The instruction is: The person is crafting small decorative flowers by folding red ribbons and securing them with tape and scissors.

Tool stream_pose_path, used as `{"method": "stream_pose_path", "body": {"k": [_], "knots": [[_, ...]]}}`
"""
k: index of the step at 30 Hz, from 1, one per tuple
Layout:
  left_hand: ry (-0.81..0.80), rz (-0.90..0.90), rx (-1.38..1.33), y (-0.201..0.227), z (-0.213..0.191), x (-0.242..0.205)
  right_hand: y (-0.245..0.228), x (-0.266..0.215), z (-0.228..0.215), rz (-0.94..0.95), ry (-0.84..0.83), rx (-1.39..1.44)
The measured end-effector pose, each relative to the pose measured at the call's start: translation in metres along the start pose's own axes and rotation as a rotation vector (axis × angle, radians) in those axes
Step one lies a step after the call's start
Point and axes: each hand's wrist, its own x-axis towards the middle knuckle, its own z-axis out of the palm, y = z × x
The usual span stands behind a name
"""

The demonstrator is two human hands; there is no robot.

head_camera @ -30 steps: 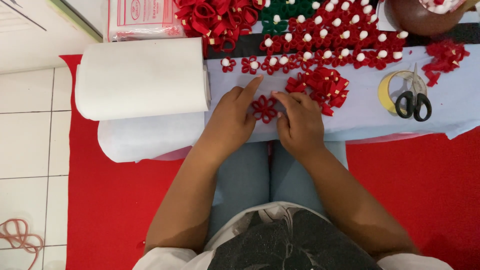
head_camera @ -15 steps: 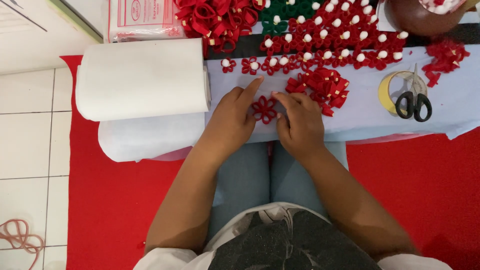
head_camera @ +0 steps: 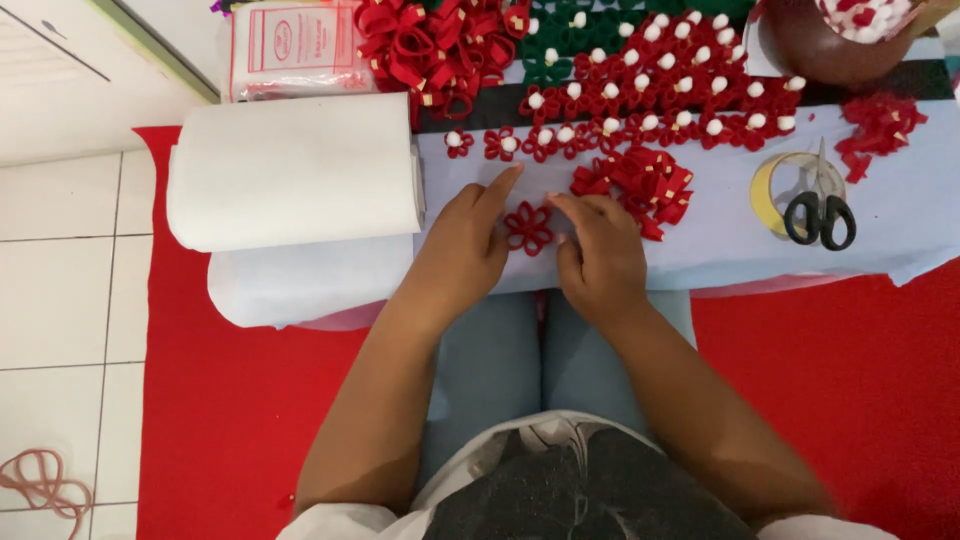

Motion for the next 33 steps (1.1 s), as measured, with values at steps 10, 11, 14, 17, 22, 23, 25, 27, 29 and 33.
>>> {"method": "stream_pose_path", "body": {"k": [10, 11, 14, 17, 22, 23, 25, 27, 29, 33], "knots": [[0.044, 0.002, -0.091, 0.001, -0.002, -0.002, -0.018, 0.012, -0.013, -0.137, 0.080, -0.031], [0.046, 0.012, -0.084, 0.000, -0.001, -0.002, -0.017, 0.010, -0.011, -0.114, 0.071, -0.047], [0.041, 0.021, -0.078, 0.000, -0.002, -0.001, -0.016, 0.008, -0.009, -0.099, 0.075, -0.073], [0.034, 0.007, -0.083, 0.002, -0.004, -0.002, -0.018, 0.009, -0.009, -0.112, 0.082, -0.082], [0.035, -0.002, -0.070, 0.003, -0.003, -0.001, -0.016, 0.009, -0.010, -0.111, 0.091, -0.059], [0.032, -0.003, -0.073, 0.003, -0.004, -0.001, -0.016, 0.009, -0.010, -0.103, 0.079, -0.044], [0.030, -0.004, -0.076, 0.004, -0.004, -0.002, -0.015, 0.008, -0.011, -0.096, 0.067, -0.029], [0.017, -0.022, -0.070, 0.005, -0.004, -0.003, -0.015, 0.007, -0.011, -0.113, 0.053, -0.045], [0.017, -0.023, -0.070, 0.006, -0.005, -0.001, -0.017, 0.010, -0.012, -0.103, 0.050, -0.038], [0.017, -0.012, -0.075, 0.007, -0.007, -0.001, -0.014, 0.010, -0.013, -0.113, 0.064, 0.004]]}}
